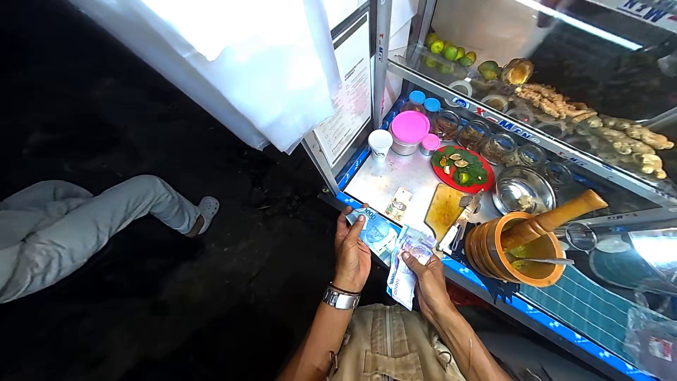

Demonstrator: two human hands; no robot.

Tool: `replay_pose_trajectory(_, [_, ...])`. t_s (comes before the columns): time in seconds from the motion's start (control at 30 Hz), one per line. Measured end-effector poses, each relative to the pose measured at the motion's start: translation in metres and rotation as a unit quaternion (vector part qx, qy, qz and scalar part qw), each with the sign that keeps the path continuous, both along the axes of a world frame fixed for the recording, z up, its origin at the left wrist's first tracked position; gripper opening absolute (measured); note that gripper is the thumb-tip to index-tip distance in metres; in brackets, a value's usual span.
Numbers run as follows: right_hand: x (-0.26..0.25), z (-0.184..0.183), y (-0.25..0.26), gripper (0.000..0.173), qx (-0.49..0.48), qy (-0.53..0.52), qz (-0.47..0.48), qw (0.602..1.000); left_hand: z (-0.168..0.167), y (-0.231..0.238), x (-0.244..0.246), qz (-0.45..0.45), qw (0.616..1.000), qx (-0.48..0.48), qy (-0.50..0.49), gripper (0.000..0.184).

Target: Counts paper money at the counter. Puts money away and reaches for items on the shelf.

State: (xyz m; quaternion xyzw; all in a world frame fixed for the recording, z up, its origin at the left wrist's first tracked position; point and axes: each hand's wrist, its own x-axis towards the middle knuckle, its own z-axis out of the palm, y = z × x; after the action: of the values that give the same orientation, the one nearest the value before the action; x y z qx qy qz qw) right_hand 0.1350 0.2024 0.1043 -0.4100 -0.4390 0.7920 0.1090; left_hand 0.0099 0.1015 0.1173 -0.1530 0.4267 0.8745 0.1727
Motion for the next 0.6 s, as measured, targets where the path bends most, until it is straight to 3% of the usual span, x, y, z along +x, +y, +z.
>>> replay_pose_trajectory(0.1, [0.002,0.001,0.001,0.036,0.01,-0.008,0.02,1.0,-0.002,-0.002,-0.004,0.008,1.0,-0.003,0.022,0.042])
replay_pose_trajectory(0.2, [0.005,0.005,0.013,0.037,0.098,-0.013,0.046,0.994,0.0,-0.004,-0.006,0.002,0.997,-0.066,0.05,0.035])
replay_pose_trajectory(0.3, [0.005,0.019,0.031,0.023,0.164,0.04,0.07,0.983,-0.003,-0.01,-0.008,-0.02,0.988,-0.13,0.083,0.03])
replay_pose_trajectory(0.37, [0.002,0.029,0.038,0.02,0.164,0.087,0.123,0.975,-0.005,-0.008,-0.007,-0.043,0.983,-0.156,0.088,0.03])
replay_pose_trajectory(0.47, [-0.011,0.027,0.041,0.031,0.161,0.125,0.216,0.955,-0.003,0.001,-0.001,-0.074,0.98,-0.165,0.086,0.03])
replay_pose_trajectory(0.6, [-0.029,0.021,0.03,0.024,0.115,0.065,0.168,0.977,0.002,0.012,0.014,-0.113,0.981,-0.128,0.085,0.023])
